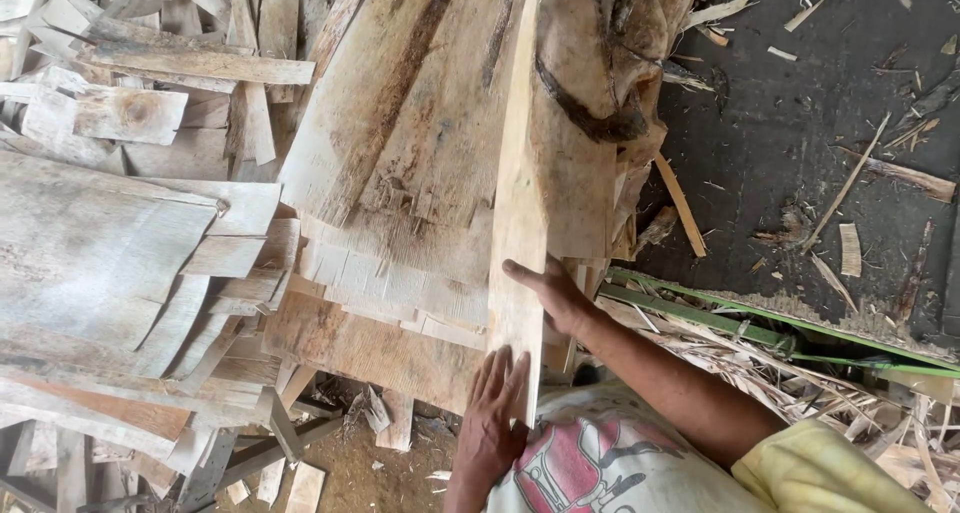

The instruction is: Trimming sheets of wood bark using a manual lever cutter and sorting the pieces in a workshop.

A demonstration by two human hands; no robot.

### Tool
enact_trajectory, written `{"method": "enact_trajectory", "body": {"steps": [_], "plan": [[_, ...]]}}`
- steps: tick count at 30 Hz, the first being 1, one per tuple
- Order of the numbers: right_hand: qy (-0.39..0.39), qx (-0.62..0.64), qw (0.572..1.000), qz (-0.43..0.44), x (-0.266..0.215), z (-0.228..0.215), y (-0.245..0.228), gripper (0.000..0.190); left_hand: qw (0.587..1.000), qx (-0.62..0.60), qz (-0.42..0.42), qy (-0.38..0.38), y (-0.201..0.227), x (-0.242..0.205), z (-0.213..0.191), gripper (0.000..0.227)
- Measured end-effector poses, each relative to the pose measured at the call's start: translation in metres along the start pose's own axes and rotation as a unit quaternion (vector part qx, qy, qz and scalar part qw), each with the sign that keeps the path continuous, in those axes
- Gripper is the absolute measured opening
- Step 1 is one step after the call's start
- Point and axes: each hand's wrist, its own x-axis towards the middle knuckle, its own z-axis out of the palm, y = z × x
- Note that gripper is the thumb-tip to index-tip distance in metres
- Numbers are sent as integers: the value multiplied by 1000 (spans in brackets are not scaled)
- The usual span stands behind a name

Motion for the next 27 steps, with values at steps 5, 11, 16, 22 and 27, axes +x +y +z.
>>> {"method": "enact_trajectory", "body": {"steps": [5, 11, 16, 22, 27], "plan": [[91, 41, 991, 92, 11, -49, 75, 113, 980, -57, -83, -170, -4, 1, 10, 97], [131, -49, 990, -34, -13, -56, 115, 86, 986, -116, -111, -41, -58, 4, 48, 76], [145, -164, 965, -143, -89, -13, 46, 62, 945, -237, -219, -44, -63, 9, 31, 80], [193, -165, 896, -365, -140, -21, 79, 48, 830, -529, -132, -116, -79, -7, 58, 75], [336, -104, 905, -239, -168, -71, 133, 42, 847, -483, -121, -185, -53, -16, 79, 23]]}}
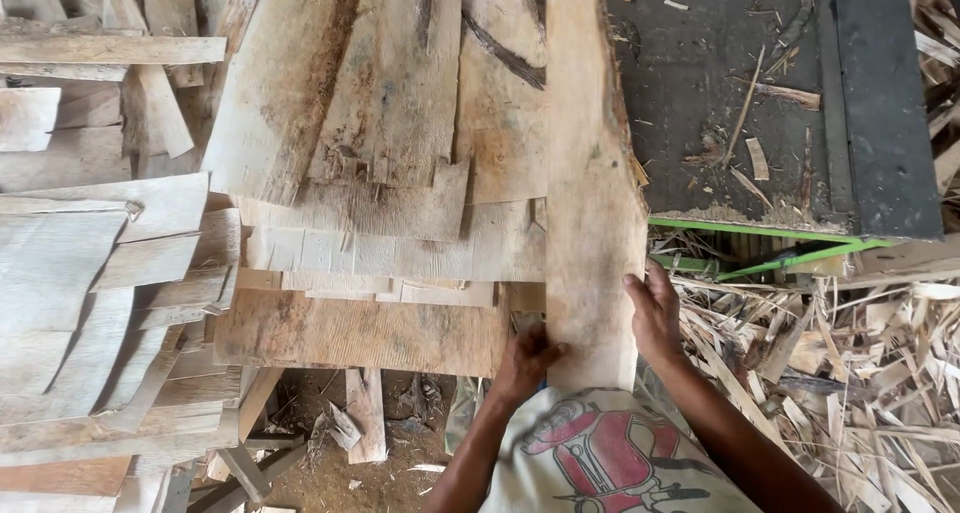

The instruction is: Trimming sheets of wood bark using a manual lever cutter and sorting the pieces in a workshop.

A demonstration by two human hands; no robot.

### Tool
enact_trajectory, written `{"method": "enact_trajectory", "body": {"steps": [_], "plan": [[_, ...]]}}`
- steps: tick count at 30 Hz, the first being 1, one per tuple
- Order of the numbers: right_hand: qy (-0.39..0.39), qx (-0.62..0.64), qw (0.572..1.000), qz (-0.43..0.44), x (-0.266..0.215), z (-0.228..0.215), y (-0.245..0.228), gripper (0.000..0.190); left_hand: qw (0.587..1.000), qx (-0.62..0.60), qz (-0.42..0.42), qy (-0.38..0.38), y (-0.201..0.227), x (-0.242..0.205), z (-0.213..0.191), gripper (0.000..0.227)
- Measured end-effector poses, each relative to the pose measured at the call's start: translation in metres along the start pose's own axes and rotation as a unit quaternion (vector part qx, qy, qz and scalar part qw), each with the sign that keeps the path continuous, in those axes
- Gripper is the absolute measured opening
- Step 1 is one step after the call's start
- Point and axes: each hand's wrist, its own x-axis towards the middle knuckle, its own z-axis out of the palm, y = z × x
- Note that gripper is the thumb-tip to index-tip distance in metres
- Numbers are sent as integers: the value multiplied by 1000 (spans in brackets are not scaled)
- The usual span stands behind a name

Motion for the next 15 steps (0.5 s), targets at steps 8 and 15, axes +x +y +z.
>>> {"method": "enact_trajectory", "body": {"steps": [8, 15], "plan": [[94, -130, 970, 185, 60, -54, 40, 57, 995, 36, 45, -85, -14, 48, 62, 27], [105, -201, 950, 214, 112, -98, -15, 55, 991, -84, 40, -94, -32, 129, 131, 38]]}}
